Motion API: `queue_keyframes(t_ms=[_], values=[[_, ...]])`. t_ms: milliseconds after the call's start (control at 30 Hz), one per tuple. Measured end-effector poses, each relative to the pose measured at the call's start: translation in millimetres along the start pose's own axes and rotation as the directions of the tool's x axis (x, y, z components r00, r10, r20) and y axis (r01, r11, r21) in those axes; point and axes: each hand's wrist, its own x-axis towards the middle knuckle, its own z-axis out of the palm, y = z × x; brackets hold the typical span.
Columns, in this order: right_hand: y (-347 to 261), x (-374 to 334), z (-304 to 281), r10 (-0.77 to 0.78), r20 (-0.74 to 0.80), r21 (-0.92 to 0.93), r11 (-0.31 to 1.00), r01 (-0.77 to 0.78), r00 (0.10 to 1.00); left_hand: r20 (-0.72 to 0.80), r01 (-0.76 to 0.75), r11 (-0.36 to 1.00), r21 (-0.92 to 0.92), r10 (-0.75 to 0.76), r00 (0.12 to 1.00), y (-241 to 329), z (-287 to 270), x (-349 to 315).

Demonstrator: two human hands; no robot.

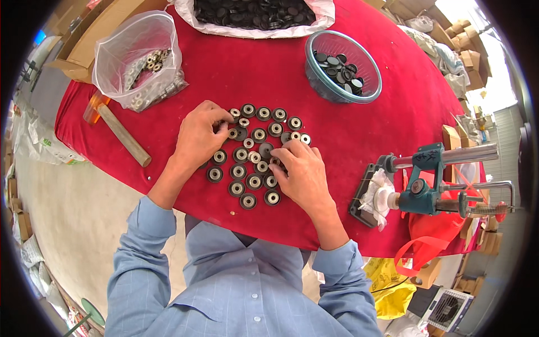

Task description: The person pours dark circular plastic parts onto a red table, arranges them in rows, then places small metal inserts into the center of each part. The assembled parts remain on the table as the person continues the process.

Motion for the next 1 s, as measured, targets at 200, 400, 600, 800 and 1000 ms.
queue_keyframes(t_ms=[200,400,600,800,1000], values=[[-5.7,-2.3,0.7,0.003,0.007,-0.080,0.997,-0.003,1.000,0.060,0.022,0.999,-0.038,-0.020,0.998,-7.3,-12.9,-5.0],[-4.3,-1.5,-0.8,0.012,-0.048,-0.045,0.999,-0.014,0.999,0.098,0.057,0.998,-0.011,-0.056,0.994,-5.6,-18.6,-0.8],[0.1,12.4,-0.2,0.088,-0.121,0.089,0.993,-0.078,0.989,0.016,-0.212,0.977,-0.017,0.213,0.977,13.7,-15.4,-16.8],[0.3,22.9,15.4,-0.045,-0.133,0.038,0.998,0.051,0.990,0.156,-0.413,0.910,-0.026,0.412,0.898,39.6,-0.6,-35.0],[2.8,16.9,22.8,-0.132,-0.139,-0.013,0.991,0.132,0.981,0.200,-0.461,0.887,0.039,0.445,0.873,32.7,11.1,-36.2]])
